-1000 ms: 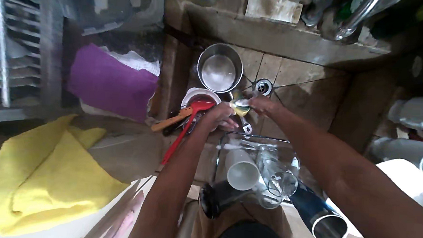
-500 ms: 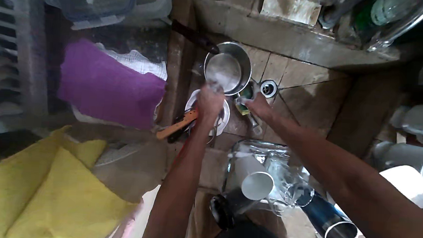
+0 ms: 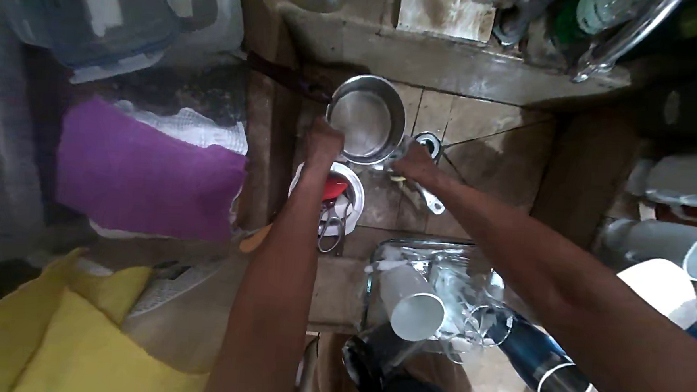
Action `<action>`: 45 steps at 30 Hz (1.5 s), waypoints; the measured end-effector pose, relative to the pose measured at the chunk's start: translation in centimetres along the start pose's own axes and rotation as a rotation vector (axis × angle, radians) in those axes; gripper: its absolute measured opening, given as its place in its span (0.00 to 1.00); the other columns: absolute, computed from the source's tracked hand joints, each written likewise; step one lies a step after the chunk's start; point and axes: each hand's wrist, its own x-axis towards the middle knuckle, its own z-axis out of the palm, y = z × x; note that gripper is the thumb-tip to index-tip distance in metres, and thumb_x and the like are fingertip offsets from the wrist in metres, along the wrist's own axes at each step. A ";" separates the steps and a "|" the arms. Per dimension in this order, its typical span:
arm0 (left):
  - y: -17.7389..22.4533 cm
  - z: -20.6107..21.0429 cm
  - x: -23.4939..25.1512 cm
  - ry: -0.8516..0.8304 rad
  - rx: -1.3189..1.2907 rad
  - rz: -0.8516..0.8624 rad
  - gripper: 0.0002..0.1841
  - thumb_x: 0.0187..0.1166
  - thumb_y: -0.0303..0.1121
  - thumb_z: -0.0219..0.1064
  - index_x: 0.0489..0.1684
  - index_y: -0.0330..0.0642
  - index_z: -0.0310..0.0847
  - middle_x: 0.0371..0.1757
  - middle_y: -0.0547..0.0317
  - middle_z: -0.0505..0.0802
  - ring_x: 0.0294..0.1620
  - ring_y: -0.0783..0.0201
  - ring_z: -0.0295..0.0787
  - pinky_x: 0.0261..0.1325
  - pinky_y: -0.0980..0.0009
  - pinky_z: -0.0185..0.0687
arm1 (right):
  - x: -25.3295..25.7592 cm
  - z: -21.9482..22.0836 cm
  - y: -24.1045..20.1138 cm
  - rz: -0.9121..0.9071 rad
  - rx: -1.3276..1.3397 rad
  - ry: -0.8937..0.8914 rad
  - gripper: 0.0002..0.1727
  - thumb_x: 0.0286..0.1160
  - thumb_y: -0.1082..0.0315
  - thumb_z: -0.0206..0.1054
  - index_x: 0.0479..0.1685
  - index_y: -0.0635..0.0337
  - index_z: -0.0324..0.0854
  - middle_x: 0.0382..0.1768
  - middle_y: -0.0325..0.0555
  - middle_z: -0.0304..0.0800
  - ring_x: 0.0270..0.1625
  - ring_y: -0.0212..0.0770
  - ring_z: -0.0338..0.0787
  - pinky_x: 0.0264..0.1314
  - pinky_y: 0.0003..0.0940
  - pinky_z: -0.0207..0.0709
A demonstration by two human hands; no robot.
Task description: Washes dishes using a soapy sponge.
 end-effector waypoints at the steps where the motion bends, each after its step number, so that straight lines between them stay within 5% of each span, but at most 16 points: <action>1: -0.3 0.3 0.1 -0.018 -0.093 -0.016 0.28 0.80 0.37 0.68 0.77 0.31 0.71 0.69 0.31 0.84 0.64 0.40 0.88 0.64 0.42 0.87 | 0.1 -0.7 0.2 -0.018 0.070 -0.025 0.30 0.64 0.56 0.80 0.63 0.64 0.81 0.54 0.63 0.89 0.58 0.60 0.89 0.61 0.66 0.80; 3: -0.9 0.7 0.5 -0.059 -0.273 -0.027 0.28 0.82 0.35 0.67 0.81 0.35 0.68 0.70 0.33 0.83 0.62 0.42 0.90 0.57 0.44 0.91 | -0.6 -3.1 0.2 -0.013 0.301 -0.186 0.19 0.75 0.65 0.73 0.62 0.62 0.83 0.50 0.54 0.89 0.48 0.45 0.89 0.52 0.48 0.84; 5: -0.8 0.6 0.4 -0.080 -0.399 -0.023 0.27 0.80 0.30 0.67 0.80 0.39 0.70 0.68 0.37 0.86 0.55 0.45 0.93 0.48 0.48 0.95 | -1.6 -5.2 0.2 0.116 0.605 -0.407 0.09 0.79 0.66 0.63 0.52 0.58 0.81 0.29 0.42 0.85 0.22 0.33 0.83 0.21 0.30 0.81; 6: -0.5 0.5 0.4 -0.089 -0.455 -0.029 0.28 0.79 0.27 0.67 0.81 0.40 0.69 0.68 0.37 0.85 0.55 0.45 0.93 0.47 0.47 0.95 | -1.8 -6.3 0.5 0.164 0.709 -0.547 0.07 0.80 0.65 0.59 0.47 0.56 0.79 0.23 0.41 0.82 0.17 0.33 0.81 0.16 0.30 0.79; 8: 0.1 0.6 0.4 -0.081 -0.518 -0.020 0.29 0.77 0.24 0.67 0.81 0.41 0.69 0.68 0.38 0.85 0.56 0.44 0.92 0.47 0.44 0.94 | -2.1 -8.1 1.6 0.196 0.716 -0.726 0.09 0.79 0.64 0.56 0.48 0.55 0.78 0.24 0.42 0.82 0.17 0.36 0.82 0.16 0.34 0.81; 11: 0.8 0.5 0.5 -0.047 -0.502 -0.038 0.28 0.76 0.24 0.66 0.79 0.42 0.71 0.67 0.39 0.85 0.56 0.44 0.92 0.47 0.42 0.94 | -4.4 -10.1 2.5 0.153 0.452 -0.647 0.07 0.82 0.68 0.61 0.51 0.58 0.78 0.26 0.43 0.83 0.19 0.36 0.83 0.19 0.34 0.82; 13: 0.3 0.4 0.5 -0.024 -0.508 -0.061 0.28 0.78 0.27 0.66 0.80 0.42 0.70 0.68 0.38 0.84 0.58 0.44 0.91 0.49 0.43 0.93 | -6.0 -11.3 3.4 -0.002 0.169 -0.530 0.07 0.78 0.74 0.66 0.51 0.64 0.81 0.32 0.46 0.84 0.28 0.37 0.85 0.31 0.35 0.84; 16: -0.6 0.4 0.0 0.005 -0.574 -0.094 0.29 0.82 0.29 0.65 0.84 0.44 0.65 0.71 0.37 0.82 0.60 0.44 0.90 0.49 0.44 0.94 | -6.5 -12.4 6.1 -0.203 -0.159 -0.425 0.13 0.65 0.75 0.77 0.48 0.66 0.85 0.37 0.55 0.89 0.39 0.50 0.89 0.48 0.54 0.83; 18: -0.7 0.2 -0.4 0.014 -0.600 -0.125 0.29 0.82 0.28 0.64 0.85 0.44 0.64 0.71 0.36 0.81 0.60 0.43 0.89 0.49 0.43 0.93 | -7.5 -12.3 5.8 -0.236 -0.118 -0.330 0.13 0.66 0.73 0.77 0.48 0.66 0.85 0.37 0.53 0.89 0.38 0.47 0.89 0.47 0.50 0.84; 22: 0.4 0.0 -1.3 -0.009 -0.549 -0.120 0.27 0.81 0.28 0.66 0.81 0.42 0.67 0.67 0.37 0.85 0.53 0.45 0.93 0.45 0.47 0.95 | -4.7 -9.6 3.5 -0.251 -0.128 -0.308 0.16 0.68 0.63 0.80 0.43 0.67 0.85 0.38 0.56 0.88 0.41 0.52 0.89 0.50 0.57 0.82; 26: 1.8 1.1 -3.1 -0.067 -0.495 -0.090 0.29 0.78 0.24 0.64 0.81 0.40 0.65 0.64 0.38 0.83 0.49 0.48 0.90 0.42 0.50 0.93 | -2.7 -9.0 0.6 -0.161 0.105 -0.395 0.19 0.70 0.67 0.77 0.57 0.64 0.83 0.42 0.53 0.89 0.36 0.44 0.89 0.42 0.47 0.85; 33: 2.2 1.0 -2.7 -0.040 -0.438 -0.175 0.29 0.79 0.28 0.65 0.81 0.41 0.65 0.68 0.36 0.82 0.54 0.45 0.90 0.45 0.47 0.93 | -8.1 -12.1 4.3 -0.052 0.220 -0.539 0.06 0.73 0.78 0.67 0.44 0.63 0.78 0.29 0.44 0.82 0.24 0.36 0.83 0.28 0.35 0.84; 36: 1.9 1.4 -3.8 -0.052 -0.597 -0.238 0.29 0.83 0.26 0.60 0.86 0.38 0.59 0.74 0.33 0.78 0.61 0.43 0.88 0.51 0.48 0.92 | -9.9 -13.1 3.9 -0.018 0.406 -0.478 0.07 0.78 0.76 0.64 0.51 0.62 0.79 0.28 0.41 0.83 0.21 0.33 0.82 0.22 0.29 0.80; 38: 1.9 1.7 -5.5 -0.055 -0.792 -0.260 0.27 0.89 0.31 0.57 0.87 0.39 0.58 0.77 0.35 0.76 0.64 0.43 0.86 0.55 0.50 0.91 | -10.7 -12.7 3.1 0.013 0.550 -0.452 0.06 0.79 0.73 0.62 0.49 0.60 0.81 0.25 0.40 0.84 0.17 0.30 0.80 0.17 0.25 0.76; 41: 2.9 2.2 -9.0 -0.127 -1.085 -0.340 0.24 0.91 0.45 0.54 0.78 0.37 0.64 0.61 0.38 0.85 0.51 0.45 0.91 0.51 0.52 0.91 | -12.2 -11.6 1.3 0.093 0.723 -0.434 0.09 0.85 0.67 0.59 0.54 0.58 0.81 0.25 0.40 0.83 0.18 0.30 0.80 0.17 0.25 0.75; 45: 5.4 3.0 -13.6 -0.425 -1.042 -0.323 0.32 0.88 0.52 0.57 0.82 0.37 0.64 0.68 0.42 0.86 0.62 0.48 0.89 0.62 0.51 0.86 | -14.3 -9.3 -1.6 0.052 0.756 -0.341 0.10 0.87 0.66 0.58 0.56 0.61 0.80 0.26 0.44 0.84 0.19 0.34 0.81 0.21 0.29 0.79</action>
